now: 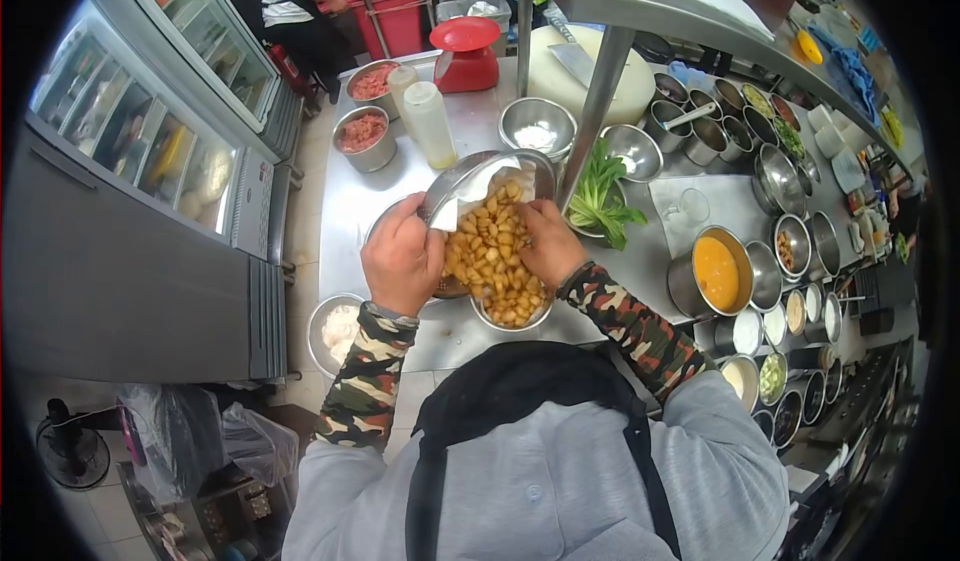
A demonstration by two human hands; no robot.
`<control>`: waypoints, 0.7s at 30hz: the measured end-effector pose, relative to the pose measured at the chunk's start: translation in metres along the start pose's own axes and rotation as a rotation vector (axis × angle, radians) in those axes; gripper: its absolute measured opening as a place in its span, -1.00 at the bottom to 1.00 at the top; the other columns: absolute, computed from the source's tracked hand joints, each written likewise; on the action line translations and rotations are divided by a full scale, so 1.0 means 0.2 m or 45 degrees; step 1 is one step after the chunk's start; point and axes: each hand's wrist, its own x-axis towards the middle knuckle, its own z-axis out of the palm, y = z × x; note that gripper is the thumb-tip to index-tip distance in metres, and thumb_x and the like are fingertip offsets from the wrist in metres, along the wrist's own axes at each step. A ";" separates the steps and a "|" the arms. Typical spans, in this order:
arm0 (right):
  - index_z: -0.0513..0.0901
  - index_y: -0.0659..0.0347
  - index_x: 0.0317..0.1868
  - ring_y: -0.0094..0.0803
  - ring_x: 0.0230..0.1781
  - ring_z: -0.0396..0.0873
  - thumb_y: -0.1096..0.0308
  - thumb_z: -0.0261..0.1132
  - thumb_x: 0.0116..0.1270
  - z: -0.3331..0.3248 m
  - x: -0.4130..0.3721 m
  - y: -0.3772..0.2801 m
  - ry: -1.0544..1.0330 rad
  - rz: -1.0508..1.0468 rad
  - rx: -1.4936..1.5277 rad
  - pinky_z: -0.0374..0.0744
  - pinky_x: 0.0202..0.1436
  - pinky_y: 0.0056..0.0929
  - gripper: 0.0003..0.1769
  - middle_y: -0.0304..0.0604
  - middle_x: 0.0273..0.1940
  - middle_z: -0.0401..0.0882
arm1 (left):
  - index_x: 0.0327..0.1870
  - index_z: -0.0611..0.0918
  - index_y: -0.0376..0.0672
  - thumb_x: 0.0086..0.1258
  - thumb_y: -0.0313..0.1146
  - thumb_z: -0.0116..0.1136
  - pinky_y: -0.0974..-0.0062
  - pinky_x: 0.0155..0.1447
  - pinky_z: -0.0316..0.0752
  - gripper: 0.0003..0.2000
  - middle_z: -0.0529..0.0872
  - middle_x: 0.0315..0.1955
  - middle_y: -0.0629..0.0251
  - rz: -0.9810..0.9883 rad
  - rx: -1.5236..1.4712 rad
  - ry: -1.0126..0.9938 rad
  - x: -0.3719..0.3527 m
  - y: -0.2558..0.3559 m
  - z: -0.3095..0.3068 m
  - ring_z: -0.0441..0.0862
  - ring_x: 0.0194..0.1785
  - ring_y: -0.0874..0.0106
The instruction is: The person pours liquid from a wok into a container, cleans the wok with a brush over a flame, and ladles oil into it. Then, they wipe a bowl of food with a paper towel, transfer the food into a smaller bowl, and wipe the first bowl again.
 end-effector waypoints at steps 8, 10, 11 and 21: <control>0.39 0.25 0.20 -0.13 -0.07 0.50 0.59 0.22 0.03 0.01 -0.05 0.03 0.037 -0.017 0.046 0.53 0.04 -0.31 -0.38 -0.02 0.04 0.35 | -0.53 0.47 -0.26 0.04 -0.52 0.20 0.29 -0.16 0.55 -0.88 0.68 -0.13 0.10 -0.020 0.019 0.010 -0.03 0.05 0.01 0.63 -0.25 0.14; 0.40 0.23 0.20 -0.12 -0.09 0.52 0.60 0.22 0.04 0.00 -0.05 0.03 -0.002 0.010 0.014 0.53 0.00 -0.32 -0.39 -0.07 0.01 0.39 | -0.54 0.47 -0.26 0.04 -0.52 0.20 0.29 -0.16 0.55 -0.88 0.68 -0.13 0.09 -0.022 0.012 -0.007 -0.04 0.04 0.00 0.63 -0.25 0.14; 0.40 0.23 0.20 -0.12 -0.09 0.52 0.60 0.22 0.04 -0.03 -0.05 0.02 -0.013 0.004 0.017 0.53 0.00 -0.32 -0.39 -0.07 0.01 0.39 | -0.54 0.47 -0.26 0.04 -0.52 0.20 0.29 -0.16 0.55 -0.88 0.68 -0.13 0.09 -0.032 0.019 -0.005 -0.04 0.04 0.00 0.63 -0.25 0.14; 0.44 0.26 0.10 -0.03 -0.17 0.55 0.57 0.18 0.11 -0.08 0.03 -0.08 0.416 -0.378 -0.301 0.56 -0.13 -0.24 -0.53 0.01 -0.08 0.45 | -0.58 0.43 -0.29 0.02 -0.58 0.16 0.38 -0.30 0.54 -0.87 0.69 -0.17 0.09 0.186 0.003 -0.033 0.02 0.11 -0.07 0.64 -0.35 0.18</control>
